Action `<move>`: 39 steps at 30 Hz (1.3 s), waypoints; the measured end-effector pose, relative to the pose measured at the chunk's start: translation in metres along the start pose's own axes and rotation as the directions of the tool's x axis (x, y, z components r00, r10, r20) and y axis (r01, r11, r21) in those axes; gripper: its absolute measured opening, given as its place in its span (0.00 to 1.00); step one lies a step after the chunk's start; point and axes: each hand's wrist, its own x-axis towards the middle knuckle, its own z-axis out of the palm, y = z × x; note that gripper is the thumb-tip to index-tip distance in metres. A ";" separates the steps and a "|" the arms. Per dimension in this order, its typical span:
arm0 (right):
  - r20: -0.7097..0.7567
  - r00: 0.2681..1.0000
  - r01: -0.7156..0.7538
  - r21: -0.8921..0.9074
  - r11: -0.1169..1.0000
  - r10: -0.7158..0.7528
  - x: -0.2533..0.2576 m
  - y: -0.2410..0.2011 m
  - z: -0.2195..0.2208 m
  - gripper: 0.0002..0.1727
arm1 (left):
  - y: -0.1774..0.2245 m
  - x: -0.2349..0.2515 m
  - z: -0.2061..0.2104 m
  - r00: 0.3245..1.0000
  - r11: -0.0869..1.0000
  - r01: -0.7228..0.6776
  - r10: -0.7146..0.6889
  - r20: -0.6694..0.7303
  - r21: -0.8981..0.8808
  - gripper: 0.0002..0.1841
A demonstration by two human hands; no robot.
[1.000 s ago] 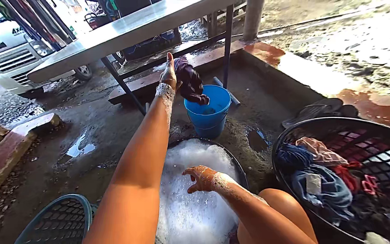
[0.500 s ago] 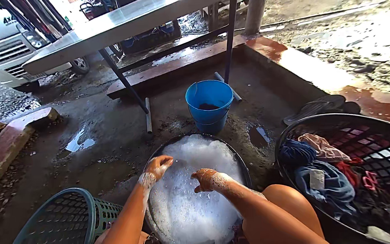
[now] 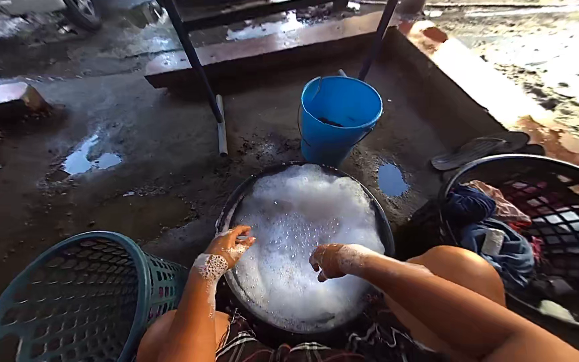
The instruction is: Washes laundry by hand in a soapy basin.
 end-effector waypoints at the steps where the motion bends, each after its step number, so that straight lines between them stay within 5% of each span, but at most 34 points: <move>1: -0.041 0.999 0.011 0.045 0.999 -0.009 -0.017 0.001 -0.003 0.23 | -0.002 0.001 -0.003 1.000 0.999 0.021 -0.021 0.003 0.043 0.27; 5: -0.126 0.990 -0.037 0.204 0.978 0.063 -0.093 0.013 0.018 0.19 | -0.002 0.002 -0.003 1.000 0.997 0.013 -0.012 -0.016 0.081 0.27; 8: -0.058 0.969 -0.217 0.270 0.938 0.241 -0.144 0.012 0.054 0.21 | 0.002 0.003 0.000 0.999 0.996 -0.051 0.050 0.013 0.079 0.27; 12: 0.114 0.854 -0.514 0.335 0.790 0.507 -0.170 -0.007 0.105 0.28 | 0.004 0.004 0.003 0.996 0.989 -0.082 0.076 0.051 0.125 0.28; 14: 0.111 0.803 -0.581 0.365 0.728 0.585 -0.172 -0.017 0.125 0.24 | 0.007 0.004 0.004 0.996 0.986 -0.067 0.058 0.067 0.152 0.28; 16: 0.028 0.790 -0.567 0.413 0.713 0.612 -0.182 -0.020 0.141 0.17 | 0.010 0.004 0.006 0.996 0.985 -0.063 0.051 0.079 0.163 0.28; 20: -0.339 0.771 -0.276 0.585 0.763 0.539 -0.239 0.013 0.178 0.14 | 0.009 0.005 0.015 0.994 0.983 -0.073 0.057 0.097 0.166 0.28; 25: -0.136 0.765 -0.347 0.737 0.580 0.630 -0.274 0.069 0.235 0.11 | 0.012 0.002 0.025 0.988 0.977 -0.076 0.047 0.146 0.197 0.29; 30: -0.485 0.540 -0.131 0.759 0.638 0.688 -0.306 0.096 0.278 0.10 | 0.017 -0.004 0.033 0.985 0.975 -0.076 0.041 0.168 0.211 0.30; 32: -0.378 0.675 -0.143 0.777 0.614 0.634 -0.311 0.093 0.277 0.10 | 0.021 -0.007 0.036 0.981 0.972 -0.080 0.038 0.188 0.222 0.30; 34: -0.019 0.825 -0.352 0.764 0.540 0.564 -0.303 0.082 0.266 0.11 | 0.024 -0.007 0.038 0.977 0.968 -0.089 0.038 0.209 0.236 0.30; 36: 0.174 0.780 -0.541 0.671 0.507 0.602 -0.290 0.066 0.255 0.13 | 0.025 -0.008 0.042 0.974 0.964 -0.099 0.044 0.223 0.245 0.30; 37: 0.102 0.731 -0.557 0.660 0.503 0.675 -0.288 0.057 0.250 0.14 | 0.025 -0.008 0.043 0.973 0.964 -0.098 0.041 0.227 0.245 0.30; 39: -0.324 0.615 -0.385 0.672 0.632 0.719 -0.286 0.032 0.244 0.12 | 0.024 -0.008 0.043 0.973 0.965 -0.095 0.038 0.228 0.246 0.30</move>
